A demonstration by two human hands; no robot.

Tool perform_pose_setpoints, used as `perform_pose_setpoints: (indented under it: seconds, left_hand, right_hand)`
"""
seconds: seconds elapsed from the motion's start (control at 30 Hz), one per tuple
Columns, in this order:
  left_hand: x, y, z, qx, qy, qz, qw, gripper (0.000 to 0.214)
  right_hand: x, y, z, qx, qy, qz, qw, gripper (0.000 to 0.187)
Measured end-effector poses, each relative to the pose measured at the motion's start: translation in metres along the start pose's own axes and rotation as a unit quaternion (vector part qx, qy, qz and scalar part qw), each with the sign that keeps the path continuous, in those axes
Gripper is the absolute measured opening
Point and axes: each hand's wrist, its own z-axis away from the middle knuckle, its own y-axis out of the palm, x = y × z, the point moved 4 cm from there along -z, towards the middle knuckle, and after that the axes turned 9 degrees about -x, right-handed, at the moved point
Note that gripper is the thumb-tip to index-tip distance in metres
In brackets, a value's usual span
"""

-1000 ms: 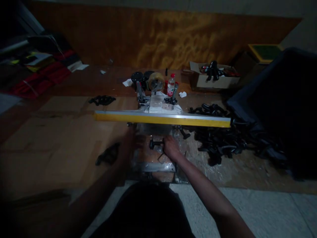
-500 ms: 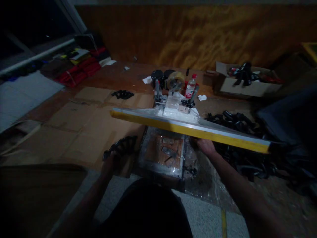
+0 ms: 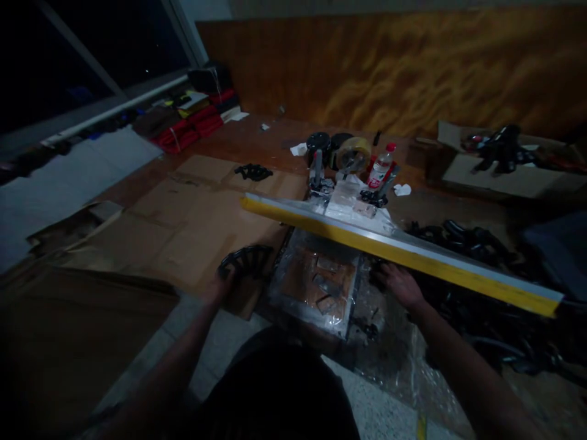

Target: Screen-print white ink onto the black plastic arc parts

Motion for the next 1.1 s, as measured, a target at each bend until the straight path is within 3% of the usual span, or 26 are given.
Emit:
perform_pose_setpoints:
  seconds: [0.07, 0.2, 0.3, 0.4, 0.5, 0.67, 0.8, 0.9, 1.0, 1.1]
  left_hand:
    - [-0.009, 0.003, 0.017, -0.026, -0.016, 0.005, 1.0, 0.053]
    - [-0.048, 0.016, 0.04, -0.046, 0.071, 0.022, 0.996, 0.064]
    - [-0.066, 0.025, 0.038, -0.043, 0.077, 0.009, 0.996, 0.068]
    - [-0.07, 0.029, 0.032, -0.042, 0.058, -0.006, 0.997, 0.069]
    - [-0.069, 0.029, 0.03, -0.038, 0.049, -0.007, 0.998, 0.072]
    - [-0.071, 0.022, 0.027, -0.049, 0.045, -0.004, 0.998, 0.068]
    - [-0.07, 0.019, 0.019, -0.027, 0.061, -0.016, 0.998, 0.071]
    - [-0.065, 0.017, 0.012, -0.015, 0.094, -0.028, 0.995, 0.069]
    - [-0.054, 0.016, -0.003, -0.01, 0.138, -0.04, 0.99, 0.061]
    - [-0.043, 0.016, -0.031, -0.013, 0.194, -0.05, 0.98, 0.061]
  right_hand:
    - [0.009, 0.0, 0.007, -0.033, 0.039, -0.018, 0.999, 0.048]
    - [0.052, -0.018, 0.003, -0.117, 0.117, -0.079, 0.983, 0.052]
    - [0.105, -0.041, -0.023, -0.116, 0.075, -0.107, 0.985, 0.054]
    - [0.144, -0.059, -0.053, -0.11, 0.033, -0.113, 0.987, 0.052]
    - [0.158, -0.068, -0.073, -0.11, 0.024, -0.109, 0.988, 0.046]
    - [0.159, -0.087, -0.086, -0.087, 0.039, -0.116, 0.989, 0.036]
    - [0.19, -0.106, -0.119, -0.089, 0.029, -0.253, 0.963, 0.032]
    - [0.237, -0.103, -0.163, -0.003, 0.021, -0.358, 0.934, 0.034]
    - [0.285, -0.091, -0.211, 0.128, 0.011, -0.367, 0.921, 0.032]
    - [0.318, -0.081, -0.255, 0.17, -0.025, -0.393, 0.903, 0.036]
